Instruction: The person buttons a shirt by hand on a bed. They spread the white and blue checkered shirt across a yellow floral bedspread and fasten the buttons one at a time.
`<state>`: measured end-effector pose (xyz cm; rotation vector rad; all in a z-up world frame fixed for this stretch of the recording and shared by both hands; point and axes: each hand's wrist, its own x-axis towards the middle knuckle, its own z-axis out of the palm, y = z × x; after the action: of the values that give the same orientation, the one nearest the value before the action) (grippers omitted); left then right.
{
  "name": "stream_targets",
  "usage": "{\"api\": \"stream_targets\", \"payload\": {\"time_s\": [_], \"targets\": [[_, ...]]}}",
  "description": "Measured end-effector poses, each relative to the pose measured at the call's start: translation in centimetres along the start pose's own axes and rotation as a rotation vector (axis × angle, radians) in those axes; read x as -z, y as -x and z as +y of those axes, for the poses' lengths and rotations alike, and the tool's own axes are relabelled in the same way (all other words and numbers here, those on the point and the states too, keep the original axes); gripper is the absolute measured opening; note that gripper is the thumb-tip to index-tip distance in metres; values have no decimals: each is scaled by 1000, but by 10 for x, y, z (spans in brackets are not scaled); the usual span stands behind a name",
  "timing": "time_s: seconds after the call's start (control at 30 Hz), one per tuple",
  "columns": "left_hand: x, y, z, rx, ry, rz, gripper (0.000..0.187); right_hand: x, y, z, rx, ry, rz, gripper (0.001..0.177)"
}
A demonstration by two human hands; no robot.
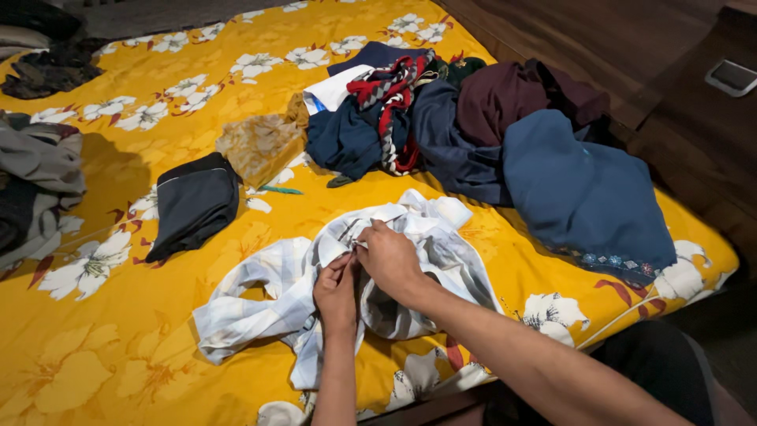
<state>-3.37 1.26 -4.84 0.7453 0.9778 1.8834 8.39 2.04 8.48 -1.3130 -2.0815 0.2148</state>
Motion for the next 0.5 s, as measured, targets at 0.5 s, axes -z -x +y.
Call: {"api": "stream_targets", "payload": {"time_s": [0.5], "targets": [[11,-5,-6,66,103,51,17,0,25,-18,91,-37,79,18]]}}
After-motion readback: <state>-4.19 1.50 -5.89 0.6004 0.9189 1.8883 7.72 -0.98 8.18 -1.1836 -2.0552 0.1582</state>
